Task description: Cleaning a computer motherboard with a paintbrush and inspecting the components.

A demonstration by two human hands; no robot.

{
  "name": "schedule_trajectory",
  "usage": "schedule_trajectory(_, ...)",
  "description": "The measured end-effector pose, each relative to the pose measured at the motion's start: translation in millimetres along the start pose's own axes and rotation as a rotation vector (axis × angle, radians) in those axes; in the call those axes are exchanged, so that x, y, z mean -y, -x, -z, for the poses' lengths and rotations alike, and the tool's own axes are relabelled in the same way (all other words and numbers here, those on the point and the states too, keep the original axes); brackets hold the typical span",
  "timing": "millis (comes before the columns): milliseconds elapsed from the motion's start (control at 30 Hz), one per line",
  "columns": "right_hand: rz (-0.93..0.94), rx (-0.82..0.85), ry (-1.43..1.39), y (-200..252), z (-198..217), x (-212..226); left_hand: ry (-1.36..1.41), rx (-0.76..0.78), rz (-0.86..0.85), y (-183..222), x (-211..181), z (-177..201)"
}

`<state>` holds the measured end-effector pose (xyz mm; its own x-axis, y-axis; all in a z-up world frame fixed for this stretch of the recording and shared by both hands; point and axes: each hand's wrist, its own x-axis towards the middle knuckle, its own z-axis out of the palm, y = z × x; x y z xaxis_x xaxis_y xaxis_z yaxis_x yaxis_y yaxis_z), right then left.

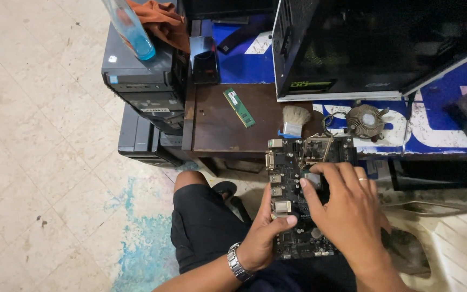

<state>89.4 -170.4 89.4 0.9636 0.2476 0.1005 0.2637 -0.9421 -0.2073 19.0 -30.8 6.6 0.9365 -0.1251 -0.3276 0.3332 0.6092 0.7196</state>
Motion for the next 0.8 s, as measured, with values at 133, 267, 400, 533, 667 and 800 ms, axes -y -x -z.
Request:
schedule_trajectory(133, -0.053, 0.067, -0.003, -5.4, -4.4, -3.3, -0.043, -0.019, 0.011, -2.7, 7.0, 1.3)
schedule_trajectory(267, -0.086, 0.128, -0.026, -9.9, -5.2, -2.8, -0.143, -0.062, 0.138, -4.4, 2.0, 2.0)
schedule_trajectory(400, -0.118, 0.127, -0.080, -13.7, -8.1, -0.3, -0.173, -0.053, 0.147, -6.4, -0.1, 3.3)
schedule_trajectory(533, -0.155, 0.151, -0.060, -15.9, -8.6, 4.8, -0.181, -0.042, 0.117, -7.1, -1.5, 4.7)
schedule_trajectory(667, -0.135, 0.084, -0.049, -14.1, -12.3, 6.7, -0.161, -0.043, 0.048, -9.1, 2.8, 5.9)
schedule_trajectory(800, -0.227, -0.105, -0.322, -6.6, 13.4, 2.2, -0.100, -0.074, 0.032, -10.7, -2.0, 3.4)
